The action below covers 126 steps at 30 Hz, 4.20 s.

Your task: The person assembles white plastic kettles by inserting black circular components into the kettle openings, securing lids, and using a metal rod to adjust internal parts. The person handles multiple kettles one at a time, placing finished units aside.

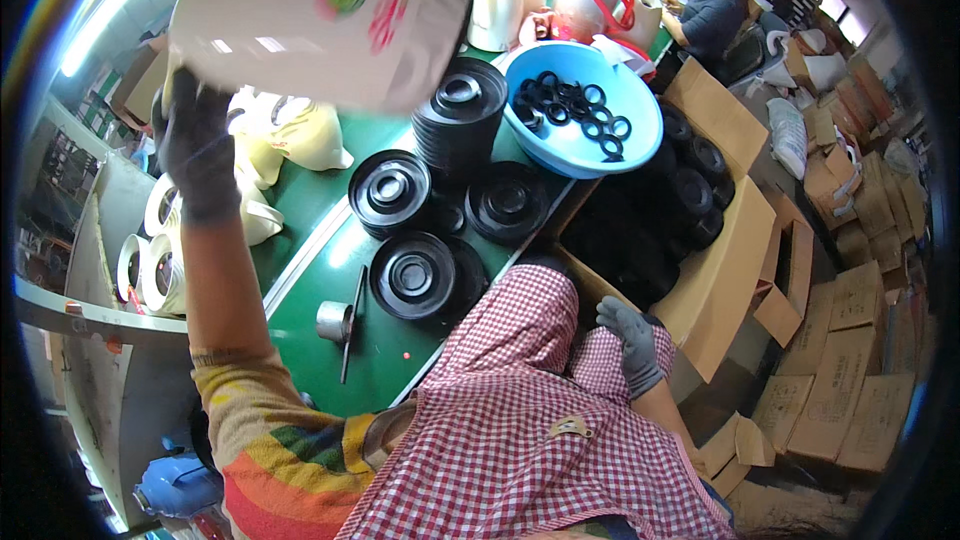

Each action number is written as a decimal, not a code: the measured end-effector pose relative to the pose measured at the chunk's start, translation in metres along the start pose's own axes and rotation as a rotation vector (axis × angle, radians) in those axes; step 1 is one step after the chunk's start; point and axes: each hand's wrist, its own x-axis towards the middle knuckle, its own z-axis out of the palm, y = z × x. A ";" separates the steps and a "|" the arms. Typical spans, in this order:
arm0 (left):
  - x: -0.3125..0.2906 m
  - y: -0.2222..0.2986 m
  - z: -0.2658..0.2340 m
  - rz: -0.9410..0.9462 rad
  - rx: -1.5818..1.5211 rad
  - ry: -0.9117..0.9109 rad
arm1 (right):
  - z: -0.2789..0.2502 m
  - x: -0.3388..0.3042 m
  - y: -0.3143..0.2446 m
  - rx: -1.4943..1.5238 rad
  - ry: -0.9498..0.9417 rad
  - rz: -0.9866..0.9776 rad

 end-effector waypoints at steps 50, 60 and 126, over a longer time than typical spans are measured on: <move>-0.031 -0.009 0.008 0.322 0.683 -0.232 | -0.111 -0.014 0.040 -1.029 -0.100 -0.331; -0.135 0.192 0.042 0.501 -0.025 -0.729 | 0.034 -0.060 -0.176 -0.798 -0.025 -0.863; -0.287 0.124 0.176 -0.034 -0.318 -1.668 | -0.082 -0.045 -0.095 0.667 0.229 -0.218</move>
